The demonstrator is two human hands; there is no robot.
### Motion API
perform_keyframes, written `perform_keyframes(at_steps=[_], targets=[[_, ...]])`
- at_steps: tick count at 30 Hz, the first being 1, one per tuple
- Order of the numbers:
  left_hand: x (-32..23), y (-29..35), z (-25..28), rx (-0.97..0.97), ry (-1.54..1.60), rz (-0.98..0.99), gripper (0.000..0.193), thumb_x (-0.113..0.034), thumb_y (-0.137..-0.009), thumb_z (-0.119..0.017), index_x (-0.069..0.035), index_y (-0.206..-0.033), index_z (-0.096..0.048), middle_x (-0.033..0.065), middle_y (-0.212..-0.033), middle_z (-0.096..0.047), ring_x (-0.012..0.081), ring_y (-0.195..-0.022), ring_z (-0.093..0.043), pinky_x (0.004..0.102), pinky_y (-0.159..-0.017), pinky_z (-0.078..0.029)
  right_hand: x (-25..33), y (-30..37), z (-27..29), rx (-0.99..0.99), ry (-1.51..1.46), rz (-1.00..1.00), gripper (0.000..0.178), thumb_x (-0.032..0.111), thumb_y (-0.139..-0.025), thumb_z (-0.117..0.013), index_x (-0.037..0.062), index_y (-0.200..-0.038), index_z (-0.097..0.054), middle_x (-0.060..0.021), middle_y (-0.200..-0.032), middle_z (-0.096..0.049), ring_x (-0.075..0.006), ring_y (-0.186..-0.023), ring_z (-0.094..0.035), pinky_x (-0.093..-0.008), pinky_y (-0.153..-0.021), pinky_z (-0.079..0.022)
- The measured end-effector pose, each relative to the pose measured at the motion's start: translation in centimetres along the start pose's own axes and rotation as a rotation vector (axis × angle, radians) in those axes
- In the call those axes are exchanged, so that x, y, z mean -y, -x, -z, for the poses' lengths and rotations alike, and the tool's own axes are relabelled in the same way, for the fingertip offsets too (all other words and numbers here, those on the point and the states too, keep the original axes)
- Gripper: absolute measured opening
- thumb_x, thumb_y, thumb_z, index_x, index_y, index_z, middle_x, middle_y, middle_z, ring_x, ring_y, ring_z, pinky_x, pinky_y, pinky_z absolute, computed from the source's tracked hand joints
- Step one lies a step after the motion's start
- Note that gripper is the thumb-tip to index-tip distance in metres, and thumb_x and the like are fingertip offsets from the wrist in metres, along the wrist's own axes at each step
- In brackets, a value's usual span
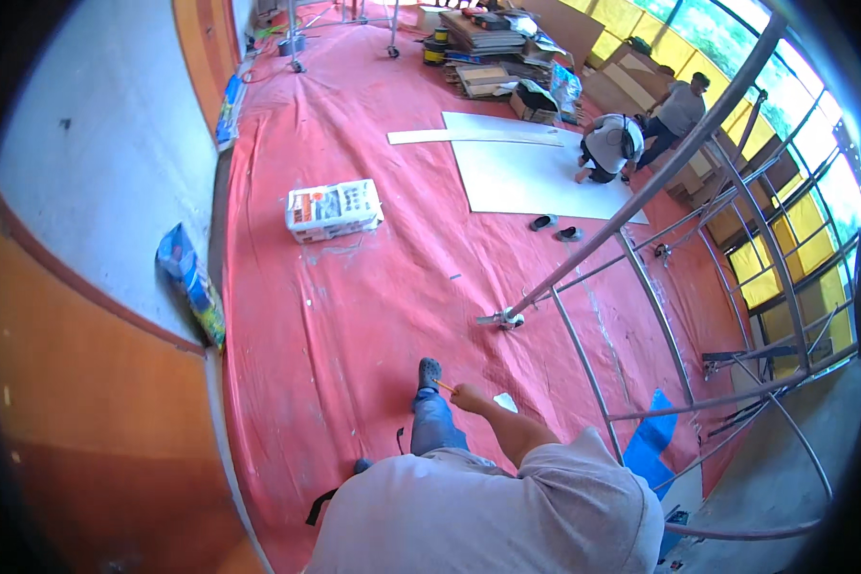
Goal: The person prepares a thin strip of wood, picks it up, and carries it to a wall where they hold it in a curved position and mark a point on the wall with a pencil.
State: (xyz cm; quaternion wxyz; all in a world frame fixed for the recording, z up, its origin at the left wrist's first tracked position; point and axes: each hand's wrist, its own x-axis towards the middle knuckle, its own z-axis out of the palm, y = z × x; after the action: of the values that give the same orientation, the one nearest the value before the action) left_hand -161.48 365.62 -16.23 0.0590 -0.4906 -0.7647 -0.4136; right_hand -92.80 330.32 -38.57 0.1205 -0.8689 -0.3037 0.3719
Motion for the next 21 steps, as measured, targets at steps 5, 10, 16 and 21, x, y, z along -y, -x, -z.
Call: perform_keyframes(at_steps=[5,10,16,21], targets=[[-10.3,8.6,-10.6,0.299,0.378,-0.400,0.038,-0.031,-0.092,-0.067,-0.001,-0.115,-0.062,0.0137,-0.101,-0.065,0.0291,-0.094,-0.060,0.0393,-0.086,-0.050,-6.4,-8.1,5.3,-0.107,-0.061,-0.063,0.027,0.025,-0.083,-0.057,0.0088,-0.096,-0.074,-0.0202,-0.093,-0.071,-0.0377,-0.091,-0.069,-0.0480,-0.083,-0.053],[-34.2,28.6,-21.4,1.397,0.196,-0.231,0.037,-0.021,-0.087,-0.065,0.002,-0.115,-0.060,0.0150,-0.096,-0.064,0.0273,-0.089,-0.062,0.0393,-0.080,-0.050,-14.6,-12.9,11.4,-0.318,-0.229,-0.090,0.029,0.025,-0.085,-0.056,0.0007,-0.083,-0.071,-0.0263,-0.085,-0.069,-0.0444,-0.085,-0.068,-0.0525,-0.077,-0.054],[-46.3,38.5,-33.4,1.555,0.067,-0.517,0.035,-0.026,-0.089,-0.063,-0.002,-0.114,-0.061,0.0146,-0.091,-0.066,0.0281,-0.083,-0.062,0.0407,-0.076,-0.050,-15.1,-20.6,19.3,-0.362,-0.181,-0.160,0.036,0.032,-0.086,-0.056,-0.0011,-0.079,-0.069,-0.0256,-0.084,-0.069,-0.0400,-0.083,-0.069,-0.0533,-0.074,-0.053],[-55.1,39.8,-44.1,1.556,0.018,-0.440,0.032,-0.028,-0.091,-0.062,-0.002,-0.108,-0.062,0.0135,-0.087,-0.066,0.0264,-0.078,-0.062,0.0415,-0.073,-0.049,-13.7,-26.3,27.9,-0.228,-0.218,-0.259,0.036,0.037,-0.083,-0.064,0.0034,-0.090,-0.072,-0.0216,-0.090,-0.071,-0.0388,-0.082,-0.069,-0.0466,-0.075,-0.055]])
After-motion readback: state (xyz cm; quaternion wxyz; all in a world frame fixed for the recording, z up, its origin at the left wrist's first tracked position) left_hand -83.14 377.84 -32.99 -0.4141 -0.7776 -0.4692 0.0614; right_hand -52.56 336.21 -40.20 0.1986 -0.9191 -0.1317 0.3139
